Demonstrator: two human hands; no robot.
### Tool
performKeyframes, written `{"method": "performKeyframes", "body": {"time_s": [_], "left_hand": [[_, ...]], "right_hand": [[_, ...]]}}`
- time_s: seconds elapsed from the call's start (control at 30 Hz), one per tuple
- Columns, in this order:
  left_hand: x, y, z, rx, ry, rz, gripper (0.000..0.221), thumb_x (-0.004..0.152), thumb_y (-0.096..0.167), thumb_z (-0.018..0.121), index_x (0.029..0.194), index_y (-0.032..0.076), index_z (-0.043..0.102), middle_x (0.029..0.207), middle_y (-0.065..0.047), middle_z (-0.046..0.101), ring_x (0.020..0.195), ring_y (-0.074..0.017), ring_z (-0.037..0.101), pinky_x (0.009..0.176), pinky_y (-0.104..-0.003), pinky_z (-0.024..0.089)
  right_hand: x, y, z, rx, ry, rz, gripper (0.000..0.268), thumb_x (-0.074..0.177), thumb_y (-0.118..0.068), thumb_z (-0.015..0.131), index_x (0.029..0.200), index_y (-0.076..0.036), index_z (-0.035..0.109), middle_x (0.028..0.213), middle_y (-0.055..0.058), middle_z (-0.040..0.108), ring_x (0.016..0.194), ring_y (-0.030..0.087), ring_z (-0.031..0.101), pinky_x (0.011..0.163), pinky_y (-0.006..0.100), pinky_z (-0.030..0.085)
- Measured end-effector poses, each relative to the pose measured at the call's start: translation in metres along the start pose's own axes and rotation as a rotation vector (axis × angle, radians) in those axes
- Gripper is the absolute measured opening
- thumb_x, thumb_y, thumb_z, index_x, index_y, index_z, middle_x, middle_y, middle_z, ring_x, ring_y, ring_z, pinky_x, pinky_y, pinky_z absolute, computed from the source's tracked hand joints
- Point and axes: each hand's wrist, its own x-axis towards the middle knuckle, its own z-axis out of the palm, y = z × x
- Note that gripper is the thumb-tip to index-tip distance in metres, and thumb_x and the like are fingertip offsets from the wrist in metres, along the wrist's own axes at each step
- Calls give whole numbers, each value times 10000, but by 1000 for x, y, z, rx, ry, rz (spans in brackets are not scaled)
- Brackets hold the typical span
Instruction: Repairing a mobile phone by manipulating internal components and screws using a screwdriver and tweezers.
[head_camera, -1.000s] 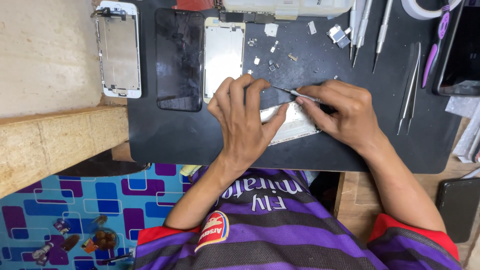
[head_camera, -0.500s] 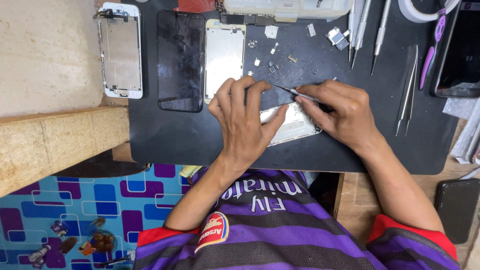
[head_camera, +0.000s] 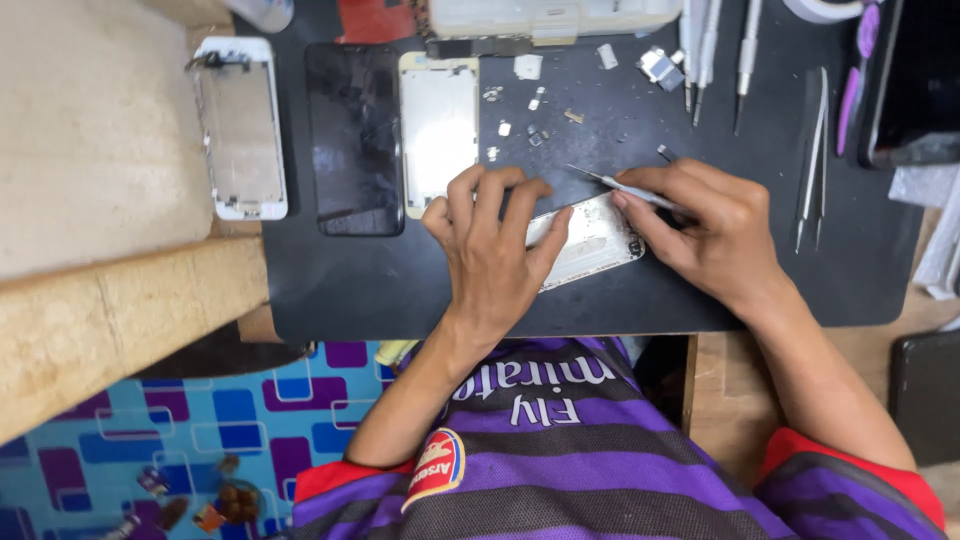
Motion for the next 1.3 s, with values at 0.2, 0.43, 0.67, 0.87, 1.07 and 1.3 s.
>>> {"method": "performKeyframes", "body": {"time_s": [0.2,0.43,0.67,0.87,1.07,1.3], "left_hand": [[9,10,-5,3,-13,76,43,857,102,812,868,99,771,935,16,604,987,-222,501,906,-415,239],[6,-6,9,-64,22,195,61,878,132,811,867,151,754,777,44,565,945,-237,530,784,-432,236],[10,-2,4,-93,-1,217,87,841,67,808,873,121,748,766,24,558,915,-253,522,771,-433,241],[10,1,5,-97,0,214,67,853,71,794,878,121,758,759,26,561,918,-248,519,767,-429,240],[9,1,6,-97,12,200,76,840,60,796,873,121,765,753,26,575,915,-242,517,772,-435,241],[10,1,5,-93,17,204,83,825,57,804,862,122,767,740,29,578,907,-237,525,764,-430,241]], "right_hand": [[-58,-31,11,27,232,388,176,907,89,787,1069,134,736,804,130,707,594,136,532,531,248,392],[-85,-51,72,-53,527,329,107,960,-31,838,1040,16,784,911,171,697,742,316,647,670,414,544],[-83,-38,94,-112,681,239,62,980,-15,825,1023,24,800,881,143,673,755,308,668,657,382,540],[-79,-39,92,-114,703,217,58,972,0,824,1015,30,800,873,143,664,777,317,683,669,387,551],[-79,-35,94,-101,695,200,69,963,3,833,1011,37,797,870,149,654,799,340,689,693,397,551],[-77,-34,95,-85,707,198,64,954,9,832,992,39,790,860,150,651,796,350,691,706,405,553]]}}
